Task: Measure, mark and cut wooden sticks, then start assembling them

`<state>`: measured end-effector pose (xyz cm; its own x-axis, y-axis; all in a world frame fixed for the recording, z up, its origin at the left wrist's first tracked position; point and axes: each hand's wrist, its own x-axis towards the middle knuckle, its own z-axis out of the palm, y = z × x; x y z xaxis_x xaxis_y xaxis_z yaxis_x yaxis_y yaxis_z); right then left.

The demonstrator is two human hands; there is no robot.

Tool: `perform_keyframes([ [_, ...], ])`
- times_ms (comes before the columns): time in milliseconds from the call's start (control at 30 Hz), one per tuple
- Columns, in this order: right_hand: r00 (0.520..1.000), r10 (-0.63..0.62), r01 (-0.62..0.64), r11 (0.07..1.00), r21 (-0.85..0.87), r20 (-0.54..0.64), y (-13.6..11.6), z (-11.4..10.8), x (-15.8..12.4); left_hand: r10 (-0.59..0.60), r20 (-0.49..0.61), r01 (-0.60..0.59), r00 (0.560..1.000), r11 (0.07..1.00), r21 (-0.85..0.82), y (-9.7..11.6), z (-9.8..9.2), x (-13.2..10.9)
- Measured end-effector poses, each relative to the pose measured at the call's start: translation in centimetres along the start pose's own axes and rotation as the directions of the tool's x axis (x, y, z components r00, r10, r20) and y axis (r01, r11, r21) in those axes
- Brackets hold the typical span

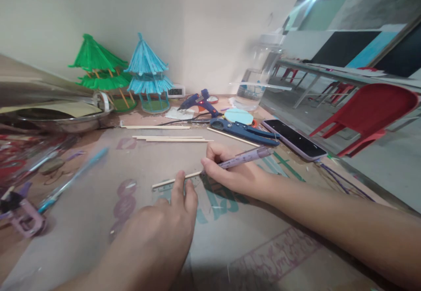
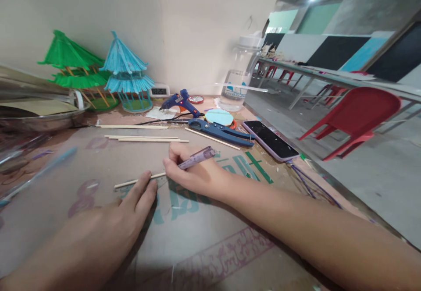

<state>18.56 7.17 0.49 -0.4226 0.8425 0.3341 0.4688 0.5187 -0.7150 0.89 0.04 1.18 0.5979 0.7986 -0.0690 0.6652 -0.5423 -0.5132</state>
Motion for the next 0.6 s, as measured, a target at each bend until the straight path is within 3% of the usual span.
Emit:
perform_keyframes([
  [100,1.000,0.006,-0.006,1.000,-0.017,-0.010,0.03,-0.01,-0.02,-0.005,0.055,0.005,0.998,1.000,-0.001,0.01,-0.20,0.21],
  [400,0.999,0.009,-0.010,1.000,-0.026,-0.045,-0.11,-0.03,0.05,0.018,-0.015,-0.017,1.000,0.999,0.029,0.13,0.06,0.02],
  [600,0.999,0.007,-0.007,1.000,-0.001,-0.039,0.07,0.19,0.04,0.027,0.036,-0.028,0.999,0.999,0.023,-0.10,-0.44,0.23],
])
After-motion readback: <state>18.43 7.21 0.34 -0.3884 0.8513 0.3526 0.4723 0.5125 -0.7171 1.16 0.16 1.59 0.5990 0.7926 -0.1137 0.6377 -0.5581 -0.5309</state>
